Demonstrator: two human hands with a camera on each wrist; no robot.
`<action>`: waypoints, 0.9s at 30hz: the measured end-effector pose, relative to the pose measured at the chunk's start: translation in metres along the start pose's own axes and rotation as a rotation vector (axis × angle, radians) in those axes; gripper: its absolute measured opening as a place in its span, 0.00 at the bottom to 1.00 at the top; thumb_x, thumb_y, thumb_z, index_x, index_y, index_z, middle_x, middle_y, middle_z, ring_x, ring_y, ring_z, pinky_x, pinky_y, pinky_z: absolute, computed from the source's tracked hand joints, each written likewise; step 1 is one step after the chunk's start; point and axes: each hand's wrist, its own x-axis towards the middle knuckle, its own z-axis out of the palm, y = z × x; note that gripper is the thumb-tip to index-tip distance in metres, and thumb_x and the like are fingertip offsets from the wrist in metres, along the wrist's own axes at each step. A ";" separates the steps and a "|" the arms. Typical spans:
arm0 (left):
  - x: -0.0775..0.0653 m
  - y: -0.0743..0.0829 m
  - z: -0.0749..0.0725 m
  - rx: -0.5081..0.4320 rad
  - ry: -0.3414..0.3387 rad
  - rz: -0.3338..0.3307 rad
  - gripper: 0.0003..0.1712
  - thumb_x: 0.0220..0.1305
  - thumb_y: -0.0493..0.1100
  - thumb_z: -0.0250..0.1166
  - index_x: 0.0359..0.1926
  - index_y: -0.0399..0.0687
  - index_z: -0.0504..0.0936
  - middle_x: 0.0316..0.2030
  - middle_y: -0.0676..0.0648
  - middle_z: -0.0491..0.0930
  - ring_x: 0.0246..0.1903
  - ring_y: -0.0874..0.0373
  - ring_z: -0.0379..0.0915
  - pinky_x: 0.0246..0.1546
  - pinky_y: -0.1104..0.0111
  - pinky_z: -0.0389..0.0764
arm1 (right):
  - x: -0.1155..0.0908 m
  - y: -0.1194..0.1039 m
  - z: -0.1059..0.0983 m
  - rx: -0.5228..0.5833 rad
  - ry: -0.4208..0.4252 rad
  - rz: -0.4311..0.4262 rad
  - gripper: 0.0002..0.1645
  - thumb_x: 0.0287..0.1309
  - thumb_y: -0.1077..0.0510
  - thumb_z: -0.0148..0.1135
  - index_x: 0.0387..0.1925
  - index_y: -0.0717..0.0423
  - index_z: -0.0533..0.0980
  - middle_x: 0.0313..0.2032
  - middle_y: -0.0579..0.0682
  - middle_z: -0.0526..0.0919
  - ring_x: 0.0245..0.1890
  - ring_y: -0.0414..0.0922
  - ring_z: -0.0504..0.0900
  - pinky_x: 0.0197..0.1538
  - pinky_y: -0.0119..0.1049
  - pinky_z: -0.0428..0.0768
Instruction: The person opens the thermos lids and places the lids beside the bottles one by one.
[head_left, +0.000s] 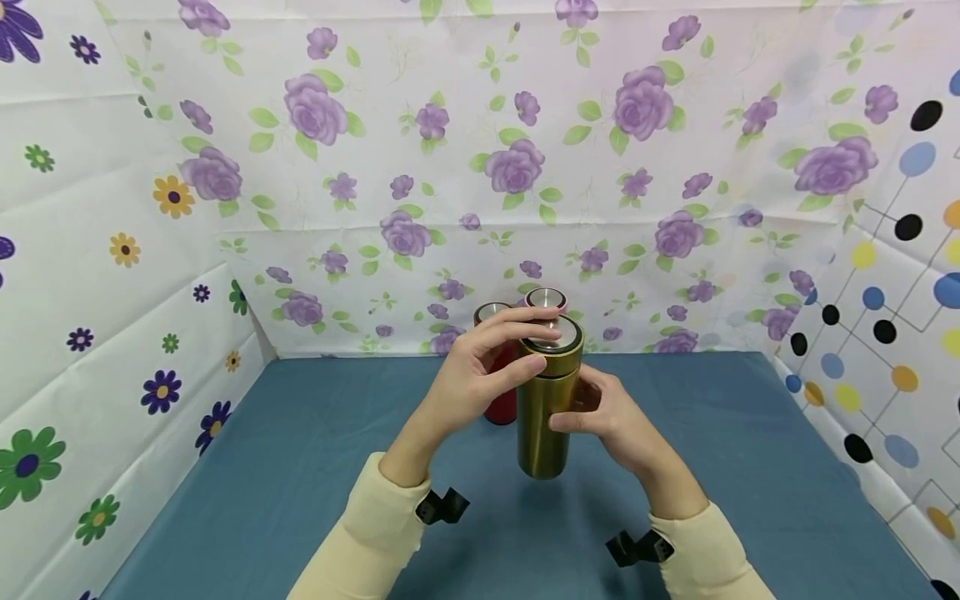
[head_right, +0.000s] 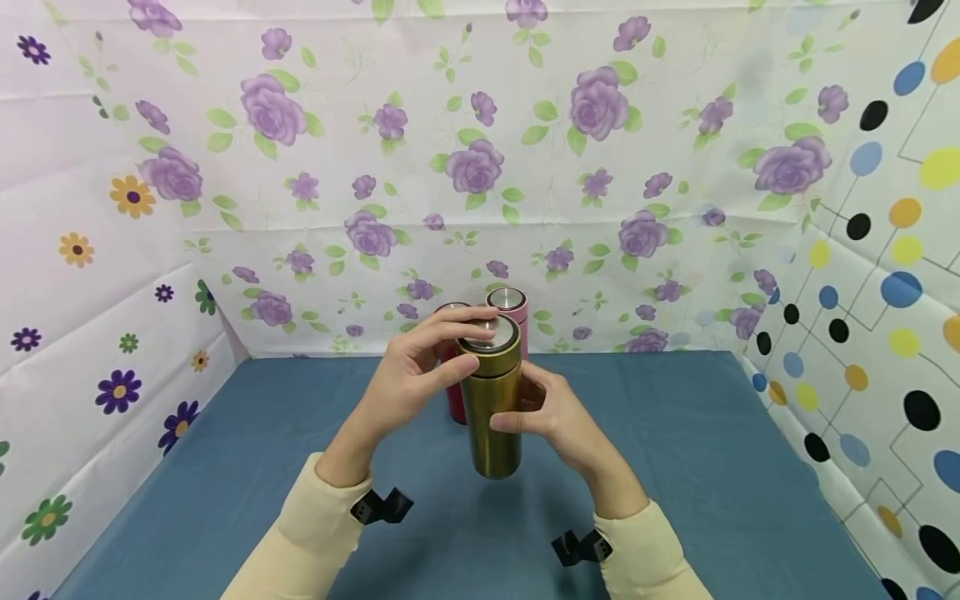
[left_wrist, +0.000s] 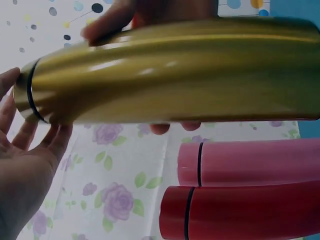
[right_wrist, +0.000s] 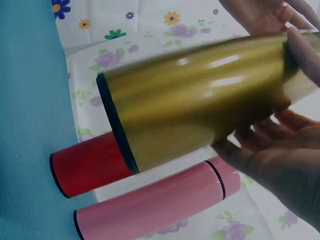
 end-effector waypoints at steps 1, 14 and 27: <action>0.000 0.001 -0.001 -0.021 -0.009 -0.003 0.19 0.77 0.42 0.64 0.60 0.35 0.82 0.70 0.41 0.72 0.73 0.47 0.63 0.68 0.52 0.73 | 0.000 0.000 -0.001 0.015 -0.017 -0.009 0.33 0.63 0.59 0.71 0.68 0.57 0.73 0.57 0.57 0.82 0.55 0.56 0.83 0.57 0.47 0.83; -0.001 0.004 -0.003 -0.059 -0.044 0.011 0.18 0.75 0.42 0.66 0.56 0.31 0.83 0.68 0.39 0.73 0.71 0.44 0.65 0.54 0.60 0.82 | -0.001 0.000 -0.001 0.046 -0.098 -0.060 0.34 0.63 0.57 0.71 0.69 0.57 0.71 0.56 0.57 0.81 0.53 0.55 0.82 0.57 0.48 0.83; -0.001 0.004 -0.002 -0.057 -0.009 0.015 0.19 0.73 0.43 0.67 0.55 0.30 0.83 0.67 0.38 0.74 0.70 0.44 0.66 0.59 0.56 0.81 | -0.001 0.001 0.000 0.025 -0.069 -0.057 0.34 0.63 0.57 0.71 0.69 0.57 0.72 0.56 0.57 0.82 0.53 0.56 0.83 0.57 0.47 0.82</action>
